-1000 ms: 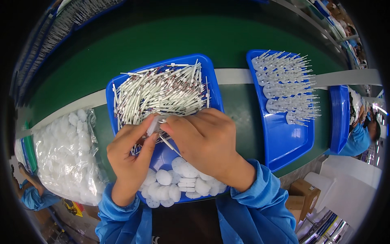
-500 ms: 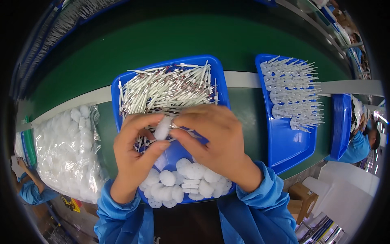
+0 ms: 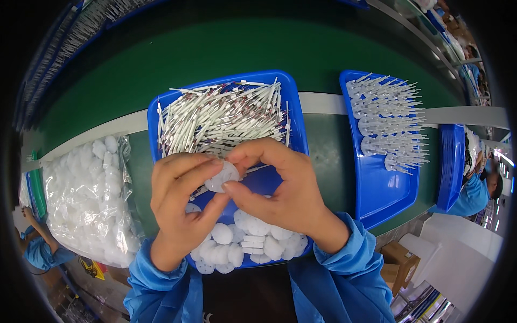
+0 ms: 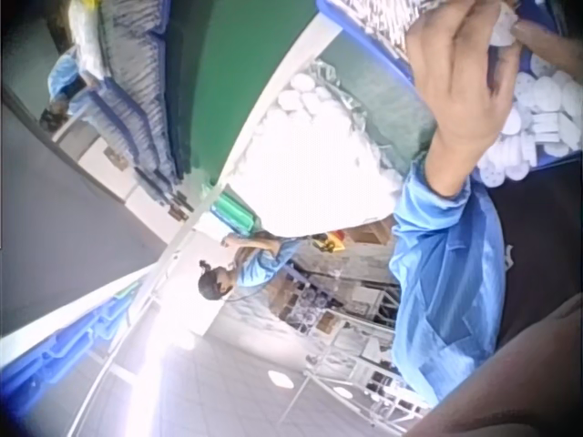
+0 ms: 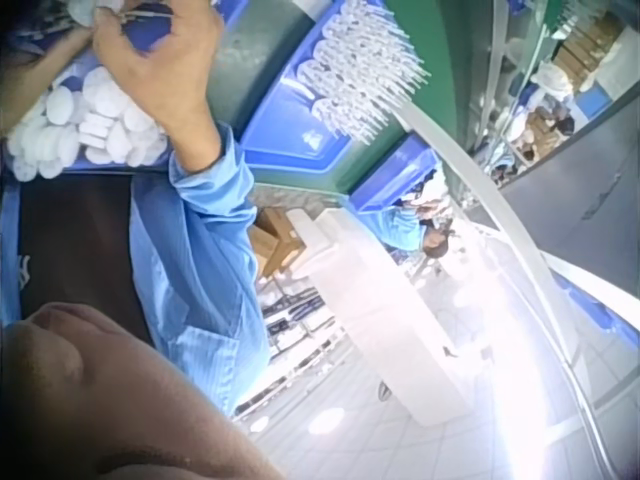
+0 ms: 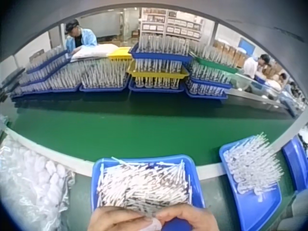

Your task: The person inserts small white sticks into the holes of white circular plastic discs. They pick up a disc and a stick, align them, and push the stick into the disc. The completed items are placed into a blue tray on the right.

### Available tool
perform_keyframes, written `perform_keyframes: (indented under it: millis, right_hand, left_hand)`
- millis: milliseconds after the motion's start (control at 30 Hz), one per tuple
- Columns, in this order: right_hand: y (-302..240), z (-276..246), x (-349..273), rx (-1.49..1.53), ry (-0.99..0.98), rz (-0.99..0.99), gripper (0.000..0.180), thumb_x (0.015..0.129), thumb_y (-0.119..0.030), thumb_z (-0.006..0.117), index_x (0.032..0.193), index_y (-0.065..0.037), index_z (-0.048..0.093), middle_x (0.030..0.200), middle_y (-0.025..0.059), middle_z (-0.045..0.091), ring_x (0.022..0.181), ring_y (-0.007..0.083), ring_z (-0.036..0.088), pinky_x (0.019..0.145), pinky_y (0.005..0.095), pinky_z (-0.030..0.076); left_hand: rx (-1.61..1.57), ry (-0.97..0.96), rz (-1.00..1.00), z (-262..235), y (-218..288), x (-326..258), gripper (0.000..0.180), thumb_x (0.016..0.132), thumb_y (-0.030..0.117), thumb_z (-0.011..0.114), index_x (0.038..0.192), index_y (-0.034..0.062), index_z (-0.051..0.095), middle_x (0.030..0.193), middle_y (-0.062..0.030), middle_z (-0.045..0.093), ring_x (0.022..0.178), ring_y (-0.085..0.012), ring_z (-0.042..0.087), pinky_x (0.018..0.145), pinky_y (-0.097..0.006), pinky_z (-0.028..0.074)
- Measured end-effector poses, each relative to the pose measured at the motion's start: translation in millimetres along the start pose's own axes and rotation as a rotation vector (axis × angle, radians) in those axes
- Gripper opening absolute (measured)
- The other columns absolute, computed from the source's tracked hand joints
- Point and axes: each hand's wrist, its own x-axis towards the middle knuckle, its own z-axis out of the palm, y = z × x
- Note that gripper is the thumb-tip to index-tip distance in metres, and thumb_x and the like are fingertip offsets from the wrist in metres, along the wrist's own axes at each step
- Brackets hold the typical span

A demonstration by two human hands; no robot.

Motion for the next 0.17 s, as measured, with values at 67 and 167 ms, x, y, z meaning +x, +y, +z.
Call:
perform_keyframes:
  millis: [67,167]
  right_hand:
    - [4.9,-1.2,-2.3,0.063,-0.011,0.016,0.034,0.091,0.0,0.084,0.122,-0.001,0.071,0.104,0.0074,0.077,0.098,0.013,0.075,0.088,0.0299,0.059]
    - [8.7,-3.2,-4.4,0.144,-0.038,0.01,0.035,0.092,-0.001,0.082,0.125,-0.002,0.07,0.112,0.0096,0.077,0.104,0.0145,0.074,0.092,0.0299,0.058]
  left_hand:
    - [-0.002,-0.001,0.005,-0.2,-0.3,-0.5,0.05,0.07,0.002,0.093,0.118,0.0071,0.081,0.119,-0.0071,0.075,0.102,-0.0283,0.07,0.086,-0.039,0.055]
    - [-0.011,-0.012,0.005,-0.4,-0.3,-0.7,0.05,0.07,0.003,0.093,0.119,0.007,0.081,0.121,-0.0076,0.076,0.103,-0.0283,0.071,0.087,-0.039,0.055]
